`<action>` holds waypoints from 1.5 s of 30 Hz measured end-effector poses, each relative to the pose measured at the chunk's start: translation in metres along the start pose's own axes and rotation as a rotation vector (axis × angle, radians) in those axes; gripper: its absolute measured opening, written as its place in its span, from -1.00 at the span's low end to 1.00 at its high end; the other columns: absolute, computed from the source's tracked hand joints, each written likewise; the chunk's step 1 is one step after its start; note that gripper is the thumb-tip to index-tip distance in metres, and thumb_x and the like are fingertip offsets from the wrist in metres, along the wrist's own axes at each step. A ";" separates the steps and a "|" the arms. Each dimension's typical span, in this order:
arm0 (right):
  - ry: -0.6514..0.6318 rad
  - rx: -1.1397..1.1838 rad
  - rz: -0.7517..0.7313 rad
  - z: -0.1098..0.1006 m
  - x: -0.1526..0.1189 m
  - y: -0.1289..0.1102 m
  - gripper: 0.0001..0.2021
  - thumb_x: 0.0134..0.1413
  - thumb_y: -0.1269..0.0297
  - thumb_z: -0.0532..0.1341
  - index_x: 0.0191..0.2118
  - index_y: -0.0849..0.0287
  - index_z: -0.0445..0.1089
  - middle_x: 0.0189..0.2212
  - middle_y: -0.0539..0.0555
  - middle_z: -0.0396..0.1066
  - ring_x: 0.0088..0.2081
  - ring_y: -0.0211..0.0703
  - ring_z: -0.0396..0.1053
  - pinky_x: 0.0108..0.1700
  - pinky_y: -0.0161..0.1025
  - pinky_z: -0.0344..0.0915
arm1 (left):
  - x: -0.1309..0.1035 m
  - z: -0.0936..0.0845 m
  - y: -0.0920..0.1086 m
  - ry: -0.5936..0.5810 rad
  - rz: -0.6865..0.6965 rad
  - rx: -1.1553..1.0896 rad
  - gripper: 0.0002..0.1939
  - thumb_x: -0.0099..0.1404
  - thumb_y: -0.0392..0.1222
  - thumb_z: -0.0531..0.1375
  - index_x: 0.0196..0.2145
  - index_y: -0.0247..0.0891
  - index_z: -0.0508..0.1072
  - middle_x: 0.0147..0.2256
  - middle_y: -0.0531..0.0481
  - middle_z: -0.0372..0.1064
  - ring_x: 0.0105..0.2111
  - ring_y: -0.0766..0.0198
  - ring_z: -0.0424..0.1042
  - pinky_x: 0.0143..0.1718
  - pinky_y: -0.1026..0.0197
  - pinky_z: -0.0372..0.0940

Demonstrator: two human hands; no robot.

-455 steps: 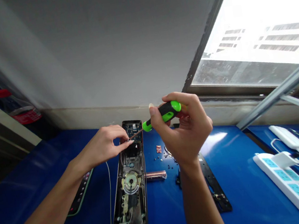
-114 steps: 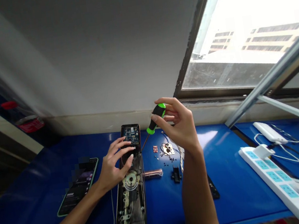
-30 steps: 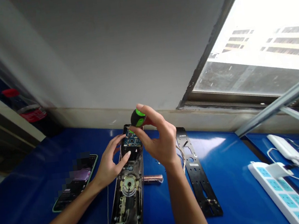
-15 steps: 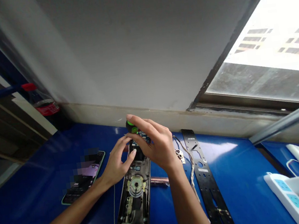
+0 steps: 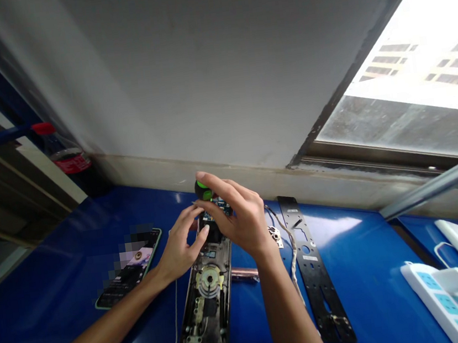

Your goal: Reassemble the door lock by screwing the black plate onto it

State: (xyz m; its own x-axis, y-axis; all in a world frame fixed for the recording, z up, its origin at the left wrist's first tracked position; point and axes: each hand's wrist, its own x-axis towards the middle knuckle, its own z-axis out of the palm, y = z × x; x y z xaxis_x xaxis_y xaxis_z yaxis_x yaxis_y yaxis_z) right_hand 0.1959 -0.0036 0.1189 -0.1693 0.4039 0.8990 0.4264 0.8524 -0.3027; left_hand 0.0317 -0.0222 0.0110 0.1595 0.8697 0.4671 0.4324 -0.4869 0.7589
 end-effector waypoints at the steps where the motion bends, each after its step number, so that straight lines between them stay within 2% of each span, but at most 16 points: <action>1: 0.000 0.005 0.006 0.001 0.000 0.001 -0.35 0.12 0.48 0.36 0.25 -0.23 0.30 -0.15 -0.11 0.57 -0.29 -0.28 0.54 -0.21 -0.32 0.57 | 0.000 0.000 0.001 0.003 0.001 -0.003 -0.59 0.44 -0.18 0.12 0.22 -0.13 0.28 0.24 -0.15 0.23 0.22 0.04 0.30 0.19 -0.03 0.32; 6: -0.005 -0.005 0.106 0.005 -0.003 0.004 -0.37 0.11 0.37 0.39 0.25 -0.24 0.28 0.02 -0.04 0.51 -0.11 -0.16 0.52 -0.15 -0.21 0.57 | 0.001 0.000 0.006 -0.010 -0.043 -0.063 -0.60 0.44 -0.17 0.11 0.21 -0.15 0.30 0.12 -0.12 0.40 -0.02 0.11 0.48 0.03 0.04 0.41; 11: -0.136 0.169 0.175 0.008 -0.003 0.003 -0.44 0.35 0.40 0.11 0.37 -0.20 0.09 0.25 0.03 0.35 0.19 -0.03 0.40 0.10 -0.02 0.51 | 0.000 0.002 0.006 -0.015 -0.111 -0.156 -0.59 0.44 -0.11 0.13 0.21 -0.17 0.31 0.15 -0.15 0.38 -0.14 0.14 0.53 -0.01 0.03 0.44; 13: -0.121 0.210 0.190 0.010 -0.003 0.000 -0.45 0.36 0.41 0.09 0.35 -0.22 0.12 0.21 0.01 0.38 0.15 -0.06 0.43 0.08 -0.03 0.53 | 0.000 0.003 0.005 -0.012 -0.119 -0.178 -0.59 0.44 -0.11 0.14 0.20 -0.18 0.32 0.14 -0.15 0.38 -0.12 0.13 0.53 0.01 0.02 0.44; 16: -0.017 0.149 0.211 0.013 -0.003 -0.002 -0.54 0.29 0.37 0.21 0.23 -0.22 0.29 0.05 0.01 0.44 -0.02 -0.13 0.48 -0.02 -0.10 0.55 | 0.000 0.004 0.005 -0.001 -0.113 -0.187 -0.59 0.43 -0.11 0.15 0.19 -0.16 0.33 0.14 -0.13 0.39 -0.05 0.10 0.51 0.08 0.00 0.41; 19: 0.051 0.091 0.234 0.013 -0.001 -0.004 -0.61 0.24 0.31 0.27 0.16 -0.16 0.37 -0.03 0.06 0.40 -0.08 -0.13 0.45 -0.06 -0.10 0.54 | 0.000 0.005 0.004 -0.002 -0.122 -0.202 -0.58 0.43 -0.11 0.16 0.20 -0.15 0.33 0.14 -0.12 0.39 -0.03 0.09 0.51 0.12 -0.03 0.39; 23: -0.086 0.140 0.213 0.009 0.000 -0.003 -0.53 0.37 0.32 0.06 0.33 -0.12 0.18 0.24 0.12 0.29 0.16 0.00 0.38 0.11 0.05 0.48 | -0.001 0.006 0.001 0.003 -0.150 -0.239 -0.58 0.43 -0.10 0.16 0.20 -0.16 0.33 0.13 -0.15 0.41 -0.08 0.09 0.54 0.08 -0.05 0.42; 25: -0.113 0.190 0.205 0.008 0.000 -0.002 -0.50 0.39 0.35 0.02 0.36 -0.13 0.13 0.28 0.08 0.28 0.20 0.02 0.37 0.16 0.08 0.45 | -0.001 0.007 0.000 0.014 -0.155 -0.261 -0.58 0.43 -0.09 0.17 0.20 -0.15 0.33 0.13 -0.15 0.41 -0.08 0.09 0.54 0.06 -0.05 0.44; 28: -0.018 0.197 0.231 0.007 -0.002 -0.002 -0.55 0.33 0.36 0.15 0.25 -0.18 0.30 0.08 0.04 0.43 0.03 -0.09 0.48 0.07 -0.03 0.52 | -0.001 0.008 0.001 0.028 -0.163 -0.287 -0.60 0.42 -0.08 0.18 0.18 -0.14 0.35 0.13 -0.13 0.40 -0.06 0.09 0.53 0.04 -0.03 0.45; 31: 0.068 0.117 0.250 0.007 -0.001 -0.002 -0.63 0.22 0.32 0.29 0.12 -0.15 0.44 -0.09 0.03 0.41 -0.14 -0.17 0.46 -0.05 -0.11 0.55 | 0.000 0.008 0.001 0.043 -0.161 -0.290 -0.61 0.41 -0.09 0.19 0.16 -0.15 0.36 0.14 -0.12 0.40 -0.04 0.08 0.52 0.03 -0.02 0.46; 33: 0.044 0.085 0.237 0.007 0.000 -0.003 -0.63 0.26 0.31 0.25 0.15 -0.13 0.41 -0.03 0.07 0.39 -0.10 -0.15 0.45 -0.04 -0.10 0.54 | 0.000 0.008 0.000 0.045 -0.161 -0.296 -0.60 0.41 -0.09 0.19 0.17 -0.14 0.35 0.14 -0.12 0.39 -0.02 0.07 0.51 0.04 -0.03 0.46; 36: -0.093 0.098 0.201 0.005 0.001 -0.003 -0.51 0.37 0.38 0.05 0.33 -0.12 0.18 0.24 0.12 0.29 0.12 -0.06 0.42 0.05 -0.04 0.52 | 0.001 0.009 -0.001 0.046 -0.157 -0.306 -0.60 0.40 -0.10 0.20 0.16 -0.13 0.34 0.13 -0.11 0.40 0.02 0.05 0.49 0.09 -0.06 0.43; 38: -0.147 0.098 0.191 0.005 0.000 -0.004 -0.46 0.37 0.43 0.01 0.38 -0.14 0.08 0.28 0.09 0.27 0.17 -0.04 0.40 0.09 -0.01 0.52 | 0.001 0.010 -0.002 0.064 -0.146 -0.307 -0.60 0.40 -0.12 0.21 0.16 -0.13 0.33 0.13 -0.12 0.40 0.06 0.03 0.46 0.12 -0.08 0.40; 41: -0.069 0.043 0.233 0.008 -0.003 -0.006 -0.51 0.31 0.42 0.13 0.27 -0.18 0.25 0.08 0.05 0.41 0.04 -0.11 0.48 0.04 -0.06 0.55 | 0.001 0.010 -0.002 0.078 -0.138 -0.326 -0.57 0.39 -0.13 0.21 0.18 -0.13 0.28 0.12 -0.14 0.38 0.08 0.04 0.45 0.15 -0.09 0.38; 43: 0.045 -0.010 0.274 0.010 -0.003 -0.007 -0.59 0.24 0.38 0.25 0.14 -0.17 0.39 -0.08 0.04 0.40 -0.09 -0.16 0.48 -0.05 -0.12 0.57 | 0.001 0.011 -0.002 0.079 -0.143 -0.343 -0.55 0.39 -0.13 0.21 0.19 -0.13 0.26 0.12 -0.14 0.38 0.07 0.05 0.45 0.15 -0.08 0.37; 45: 0.111 -0.029 0.282 0.012 -0.003 -0.008 -0.65 0.22 0.34 0.28 0.09 -0.15 0.44 -0.12 0.05 0.36 -0.13 -0.17 0.45 -0.09 -0.15 0.57 | 0.001 0.011 -0.002 0.082 -0.147 -0.356 -0.54 0.39 -0.12 0.21 0.20 -0.12 0.25 0.11 -0.14 0.37 0.08 0.06 0.45 0.15 -0.07 0.38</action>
State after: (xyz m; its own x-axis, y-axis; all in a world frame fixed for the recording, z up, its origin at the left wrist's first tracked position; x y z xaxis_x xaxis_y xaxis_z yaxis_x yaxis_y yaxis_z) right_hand 0.1826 -0.0075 0.1152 0.0569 0.5836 0.8100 0.4681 0.7011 -0.5380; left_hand 0.0412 -0.0197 0.0048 0.0408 0.9299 0.3655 0.1078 -0.3678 0.9236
